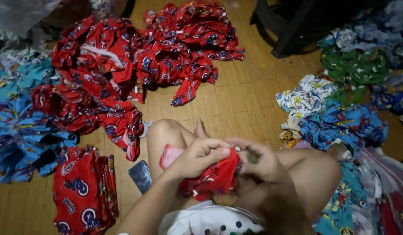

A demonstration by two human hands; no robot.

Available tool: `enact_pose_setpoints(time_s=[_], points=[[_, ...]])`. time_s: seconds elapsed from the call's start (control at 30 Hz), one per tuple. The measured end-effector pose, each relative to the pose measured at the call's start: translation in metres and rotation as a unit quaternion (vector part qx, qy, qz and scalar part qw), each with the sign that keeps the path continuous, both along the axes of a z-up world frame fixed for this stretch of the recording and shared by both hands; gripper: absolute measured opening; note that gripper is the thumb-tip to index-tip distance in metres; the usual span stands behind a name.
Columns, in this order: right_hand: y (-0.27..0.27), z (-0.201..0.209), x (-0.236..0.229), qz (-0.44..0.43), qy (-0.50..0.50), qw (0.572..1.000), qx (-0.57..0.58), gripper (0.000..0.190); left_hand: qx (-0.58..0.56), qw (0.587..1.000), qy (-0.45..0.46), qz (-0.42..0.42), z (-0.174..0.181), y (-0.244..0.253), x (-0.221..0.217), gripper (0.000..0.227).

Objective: Folding and trimming small patterned fabric garments in a factory setting

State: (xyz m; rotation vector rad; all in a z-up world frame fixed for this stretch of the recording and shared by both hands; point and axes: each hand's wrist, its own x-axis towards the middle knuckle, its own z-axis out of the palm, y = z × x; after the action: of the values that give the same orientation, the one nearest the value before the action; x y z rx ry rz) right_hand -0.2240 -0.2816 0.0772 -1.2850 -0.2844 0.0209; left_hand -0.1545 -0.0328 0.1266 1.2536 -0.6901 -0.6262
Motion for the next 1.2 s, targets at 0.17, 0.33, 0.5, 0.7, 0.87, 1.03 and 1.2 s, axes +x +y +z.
enact_pose_setpoints(time_s=[0.17, 0.33, 0.5, 0.7, 0.87, 1.03, 1.2], points=[[0.007, 0.020, 0.012, 0.064, -0.098, 0.990, -0.082, 0.022, -0.020, 0.999, 0.050, 0.006, -0.012, 0.020, 0.008, 0.020], [-0.001, 0.018, 0.016, -0.023, -0.074, 0.996, 0.047, 0.026, -0.010, 0.997, 0.074, -0.031, -0.014, 0.015, -0.002, 0.024], [-0.004, 0.003, 0.008, -0.100, 0.001, 0.987, 0.124, 0.028, 0.056, 0.993, -0.067, -0.084, 0.002, -0.002, -0.007, 0.030], [0.002, -0.012, -0.001, -0.149, 0.014, 0.984, -0.094, 0.029, -0.093, 0.964, 0.170, 0.184, -0.045, -0.015, 0.010, 0.026], [-0.027, -0.023, 0.013, -0.120, 0.104, 0.987, 0.015, 0.022, -0.004, 0.995, 0.098, -0.026, -0.048, 0.006, 0.002, 0.029], [-0.008, -0.040, 0.006, -0.044, 0.179, 0.971, 0.149, 0.021, -0.040, 0.976, 0.034, -0.211, -0.037, 0.010, -0.001, 0.020], [0.010, -0.024, 0.015, -0.143, 0.143, 0.976, -0.077, 0.044, -0.251, 0.925, 0.276, 0.076, -0.021, -0.015, -0.015, 0.058]])
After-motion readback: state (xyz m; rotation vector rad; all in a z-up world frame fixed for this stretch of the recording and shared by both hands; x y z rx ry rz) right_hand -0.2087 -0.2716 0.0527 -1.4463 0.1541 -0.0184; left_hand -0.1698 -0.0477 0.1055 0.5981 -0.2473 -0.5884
